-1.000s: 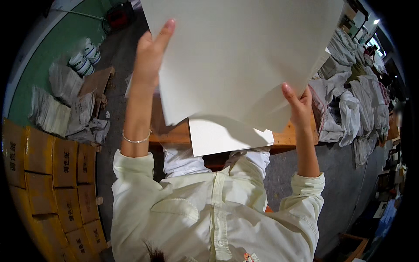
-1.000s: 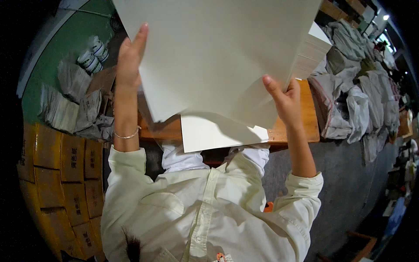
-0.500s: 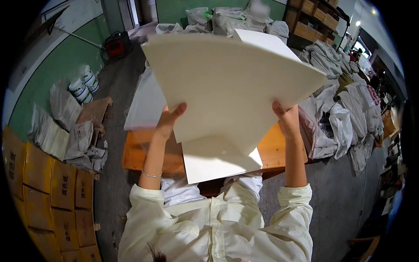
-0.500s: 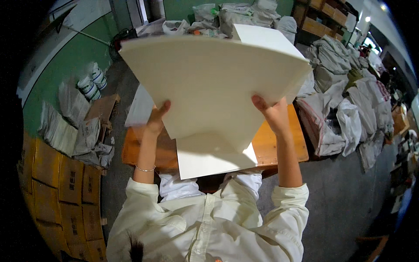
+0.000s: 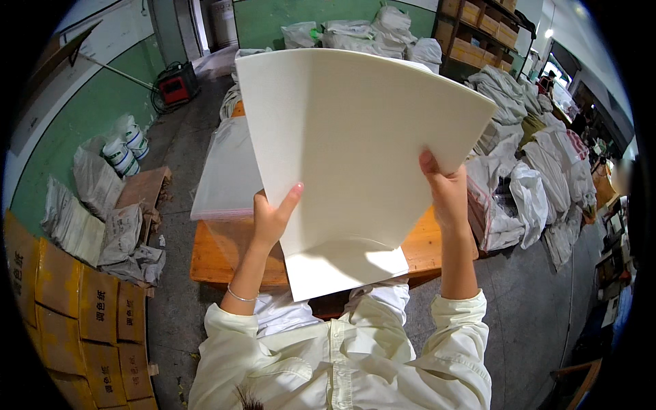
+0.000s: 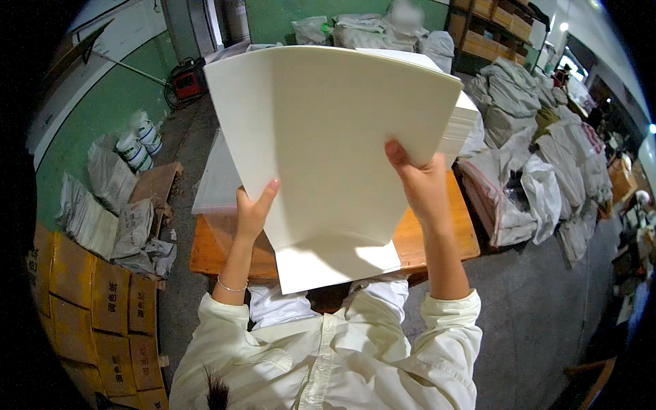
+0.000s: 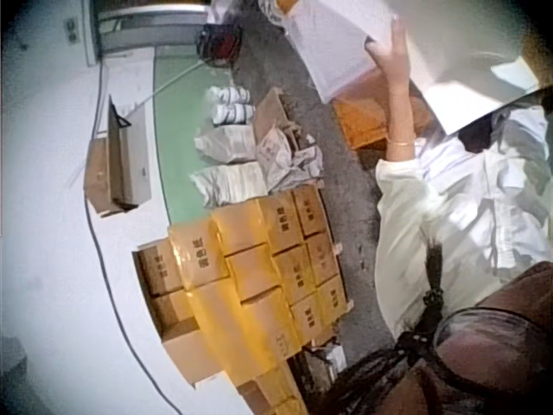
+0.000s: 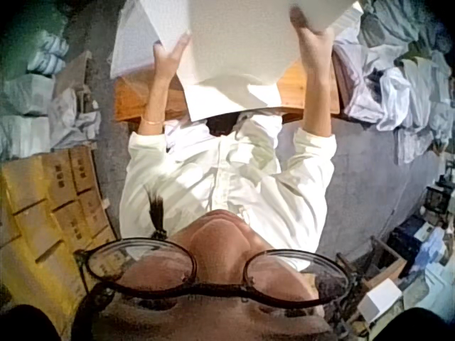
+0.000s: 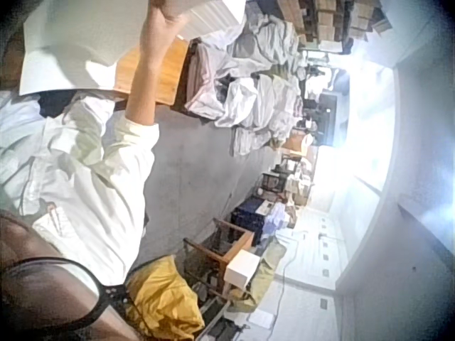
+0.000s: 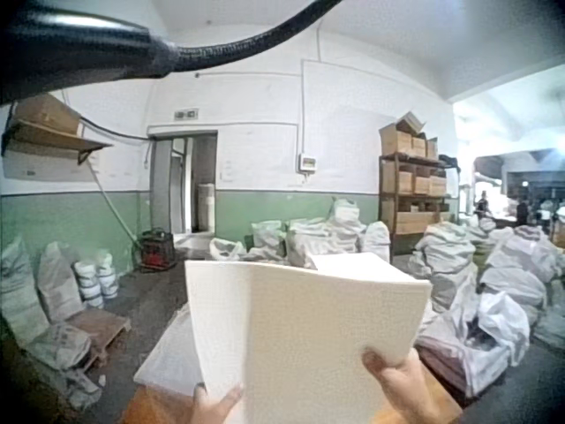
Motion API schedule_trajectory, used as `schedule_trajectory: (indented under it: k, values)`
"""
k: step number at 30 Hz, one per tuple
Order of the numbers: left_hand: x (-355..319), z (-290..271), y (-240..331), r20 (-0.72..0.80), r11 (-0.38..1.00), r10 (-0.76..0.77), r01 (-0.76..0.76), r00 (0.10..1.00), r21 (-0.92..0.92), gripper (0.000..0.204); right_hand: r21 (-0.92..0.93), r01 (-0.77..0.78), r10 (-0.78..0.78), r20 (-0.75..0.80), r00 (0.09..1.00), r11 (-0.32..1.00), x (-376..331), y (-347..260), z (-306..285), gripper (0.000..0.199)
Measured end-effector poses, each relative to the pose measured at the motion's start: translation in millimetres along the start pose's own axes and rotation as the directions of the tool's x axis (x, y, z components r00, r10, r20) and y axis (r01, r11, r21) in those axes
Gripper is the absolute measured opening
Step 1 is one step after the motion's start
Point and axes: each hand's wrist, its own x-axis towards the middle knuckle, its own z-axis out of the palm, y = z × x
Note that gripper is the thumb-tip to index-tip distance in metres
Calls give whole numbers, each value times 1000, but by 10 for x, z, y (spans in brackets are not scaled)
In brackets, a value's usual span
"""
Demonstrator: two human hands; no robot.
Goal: The person handles large white sheets of paper on a wooden table, folding them in half and placing them into a stack. They also insert a sheet into a clear plastic bag and seal it. The person repeats this process for multiple sheets throughout the video.
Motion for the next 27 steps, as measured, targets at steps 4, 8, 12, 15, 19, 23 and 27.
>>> schedule_trajectory:
  k: [4, 8, 12, 15, 19, 23, 27]
  values:
    - [-54, 62, -5, -37, 986, 102, -106, 994, -126, 26, -40, 47, -51, -93, 994, 998, -40, -24, 83, 25]
    - [-41, -50, -66, 16, 966, 160, -153, 987, -208, 33, 1, -14, 14, -85, 996, 1000, -80, 23, -5, 34]
    - [12, -171, -13, 134, 946, 138, -90, 981, -311, 49, -17, -70, 70, -14, 997, 997, -58, -18, -183, 45]
    - [33, -282, -37, 191, 865, 59, 45, 980, -500, 56, 25, -72, 72, 23, 997, 997, -8, -75, -228, 46]
    - [-39, -215, -106, 91, 961, -15, 40, 996, -273, 72, 2, -87, 86, 105, 991, 996, 22, -103, -273, 43]
    - [-86, -169, -98, 106, 965, -52, 77, 993, -250, 66, 72, -92, 87, 69, 994, 993, -11, -108, -255, 36]
    - [-44, -161, -198, 153, 964, 81, -38, 985, -264, 50, 89, -94, 88, 71, 994, 992, -38, -85, -227, 33]
